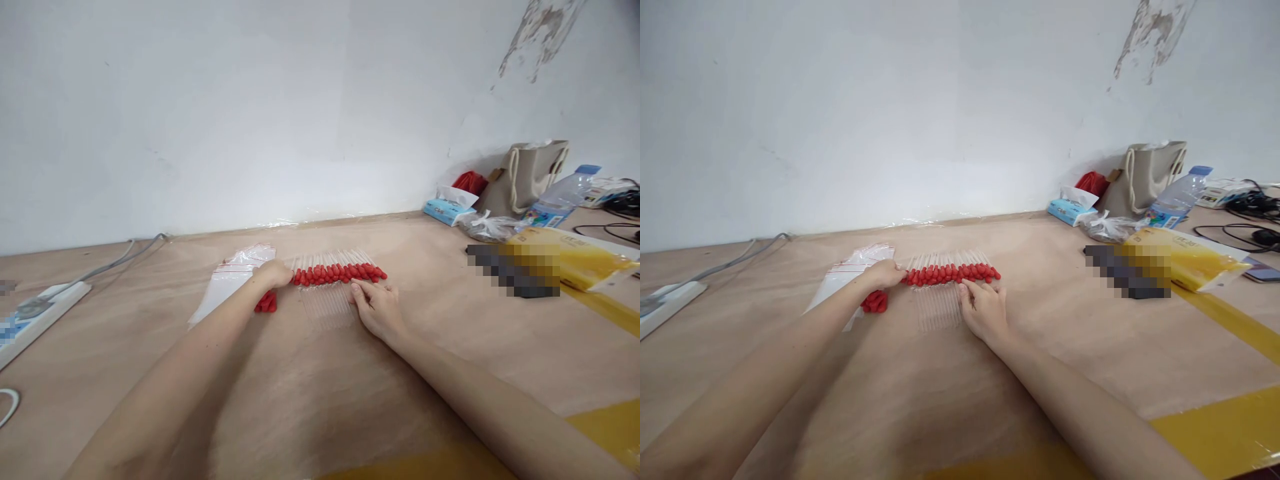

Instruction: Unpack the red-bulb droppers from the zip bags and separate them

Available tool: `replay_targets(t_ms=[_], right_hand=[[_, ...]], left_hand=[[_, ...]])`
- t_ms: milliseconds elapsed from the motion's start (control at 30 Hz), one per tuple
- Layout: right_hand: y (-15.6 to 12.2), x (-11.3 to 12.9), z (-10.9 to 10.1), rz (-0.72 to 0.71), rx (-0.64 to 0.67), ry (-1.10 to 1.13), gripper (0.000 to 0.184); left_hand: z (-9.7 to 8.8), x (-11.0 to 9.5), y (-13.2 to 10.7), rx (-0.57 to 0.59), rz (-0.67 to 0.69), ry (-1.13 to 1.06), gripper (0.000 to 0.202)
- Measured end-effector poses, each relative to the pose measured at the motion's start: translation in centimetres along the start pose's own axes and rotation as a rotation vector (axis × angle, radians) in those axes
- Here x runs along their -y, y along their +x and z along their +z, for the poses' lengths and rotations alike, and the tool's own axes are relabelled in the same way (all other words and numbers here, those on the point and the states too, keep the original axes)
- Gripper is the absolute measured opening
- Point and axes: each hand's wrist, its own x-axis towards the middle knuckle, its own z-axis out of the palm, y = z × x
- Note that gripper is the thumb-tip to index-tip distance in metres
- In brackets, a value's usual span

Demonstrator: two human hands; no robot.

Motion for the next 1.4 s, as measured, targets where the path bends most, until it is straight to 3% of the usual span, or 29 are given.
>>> replay_targets(t_ms=[133,200,233,267,433,500,600,700,833,967,1233,1400], right_hand=[[0.0,0.1,-0.2,0.005,0.046,0.031,0.03],[0.0,0.2,-0.2,0.009,0.06,0.048,0.031],[0.0,0.2,-0.3,0.011,0.067,0.06,0.031],[0.0,0.2,-0.3,0.011,0.072,0.075,0.031],[0.2,-0.3,0.0,0.019,0.086,0.161,0.032],[0.3,-0.7,0.2,0.047,0.059,0.205,0.035],[0.4,-1.0,0.2,0.014,-0.022,0.24,0.038],[0.1,-0.5,-0.2,-0.184,-0.08,0.174,0.035],[-0.6,0.8,-0.6,-0.506,-0.058,0.03,0.024],[-1.1,1.7,-0.1,-0.693,-0.05,-0.054,0.023],[-1.1,1.4,0.8,-0.813,-0.076,-0.053,0.014],[-1.2,1.6,0.4,-0.883,-0.191,-0.063,0.008]], left_hand=[[-1.0,1.2,-1.7,-0.125,-0.001,0.02,0.027],[-1.0,2.2,-3.6,-0.231,0.039,0.004,0.026],[-0.6,2.7,-4.7,-0.336,0.126,-0.052,0.023],[0.0,3.2,-5.8,-0.408,0.215,-0.127,0.021],[4.8,4.7,-9.9,-0.559,0.596,-0.375,0.014],[6.2,4.7,-10.5,-0.578,0.68,-0.404,0.017],[6.9,4.4,-10.5,-0.563,0.741,-0.418,0.017],[6.7,4.1,-10.4,-0.565,0.765,-0.403,0.014],[6.5,3.9,-10.4,-0.59,0.764,-0.324,0.012],[6.6,3.6,-10.5,-0.62,0.806,-0.277,0.01],[6.7,3.1,-10.6,-0.634,0.943,-0.287,0.011],[6.8,3.3,-10.6,-0.619,0.969,-0.301,0.006]])
